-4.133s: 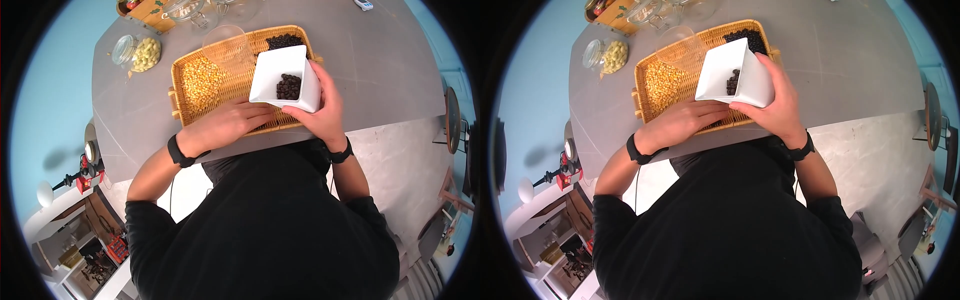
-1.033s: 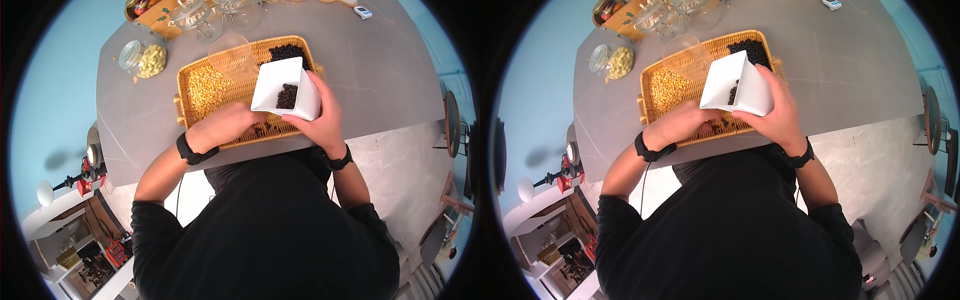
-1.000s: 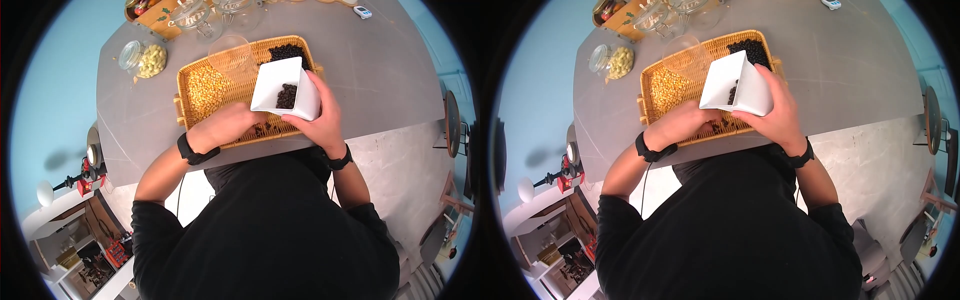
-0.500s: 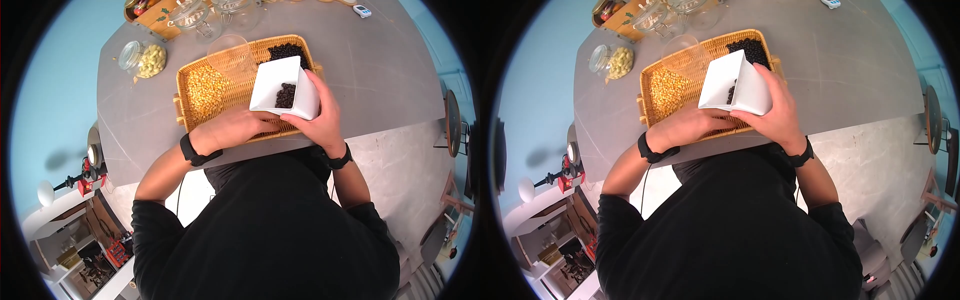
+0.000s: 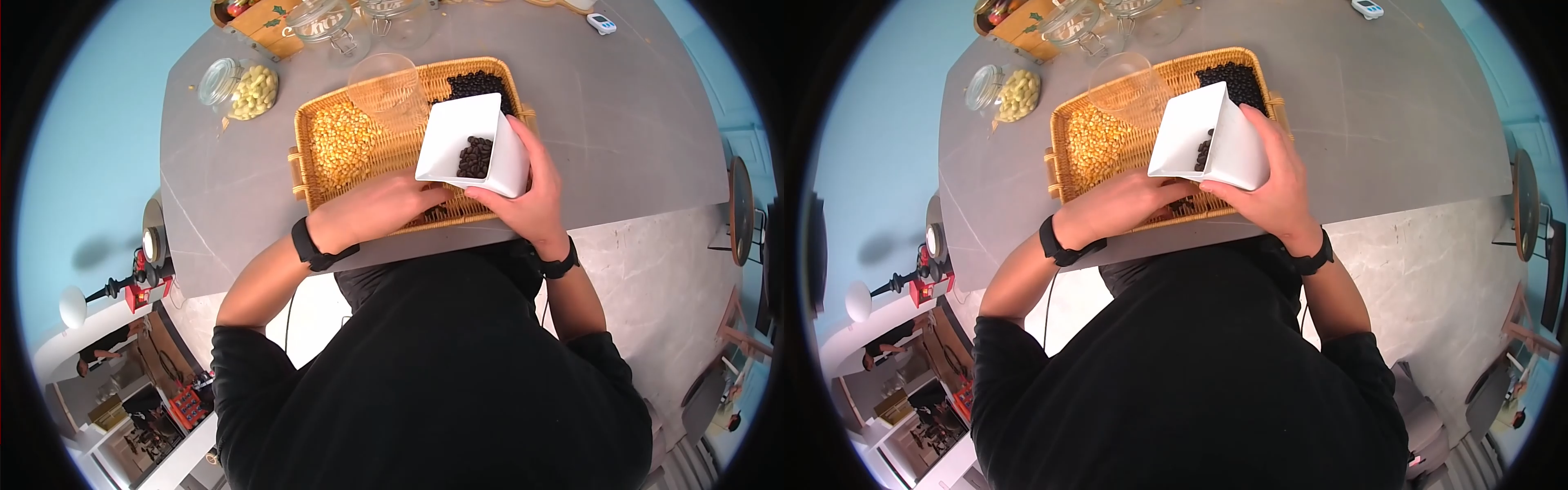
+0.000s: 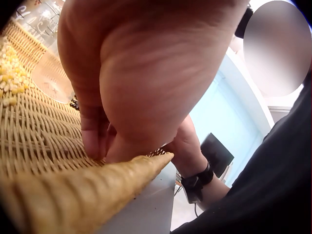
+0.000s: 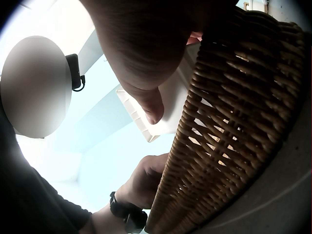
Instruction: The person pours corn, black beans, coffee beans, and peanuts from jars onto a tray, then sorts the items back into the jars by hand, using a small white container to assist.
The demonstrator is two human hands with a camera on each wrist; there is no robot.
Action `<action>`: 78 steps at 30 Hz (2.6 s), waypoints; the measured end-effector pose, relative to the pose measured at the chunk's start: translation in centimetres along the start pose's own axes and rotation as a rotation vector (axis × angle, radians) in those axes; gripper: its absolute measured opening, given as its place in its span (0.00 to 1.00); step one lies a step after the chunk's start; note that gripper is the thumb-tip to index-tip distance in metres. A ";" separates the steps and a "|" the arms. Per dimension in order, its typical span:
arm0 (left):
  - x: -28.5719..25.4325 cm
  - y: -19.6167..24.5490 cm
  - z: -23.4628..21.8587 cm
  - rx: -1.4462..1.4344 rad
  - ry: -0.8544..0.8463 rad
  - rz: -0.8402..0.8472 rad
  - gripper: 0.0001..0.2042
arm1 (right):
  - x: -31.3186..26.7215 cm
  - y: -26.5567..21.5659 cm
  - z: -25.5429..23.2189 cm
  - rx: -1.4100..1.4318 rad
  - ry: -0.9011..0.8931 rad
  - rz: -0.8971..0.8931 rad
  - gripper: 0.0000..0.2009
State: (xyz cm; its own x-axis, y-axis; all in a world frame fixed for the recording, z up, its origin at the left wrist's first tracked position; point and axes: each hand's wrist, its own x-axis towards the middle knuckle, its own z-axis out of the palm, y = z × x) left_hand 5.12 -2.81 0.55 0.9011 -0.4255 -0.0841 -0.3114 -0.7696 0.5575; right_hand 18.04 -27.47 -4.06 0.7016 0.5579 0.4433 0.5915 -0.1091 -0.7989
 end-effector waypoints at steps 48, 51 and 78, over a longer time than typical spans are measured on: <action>0.6 2.5 -6.2 -0.020 0.630 -0.176 0.11 | -0.3 -0.1 0.0 0.038 0.029 0.025 0.53; -1.5 0.8 -4.1 -0.025 0.476 -0.352 0.09 | -0.5 0.0 0.1 0.062 0.037 0.057 0.52; -1.5 -0.3 1.0 -0.005 0.067 -0.131 0.07 | -0.1 -0.1 0.2 0.022 0.032 0.001 0.52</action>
State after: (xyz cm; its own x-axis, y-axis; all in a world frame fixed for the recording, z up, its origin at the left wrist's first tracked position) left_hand 3.54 -2.46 -0.33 0.9520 -0.2889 -0.1012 -0.1885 -0.8137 0.5499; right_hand 17.89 -27.35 -4.08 0.7145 0.5313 0.4552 0.5824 -0.0912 -0.8078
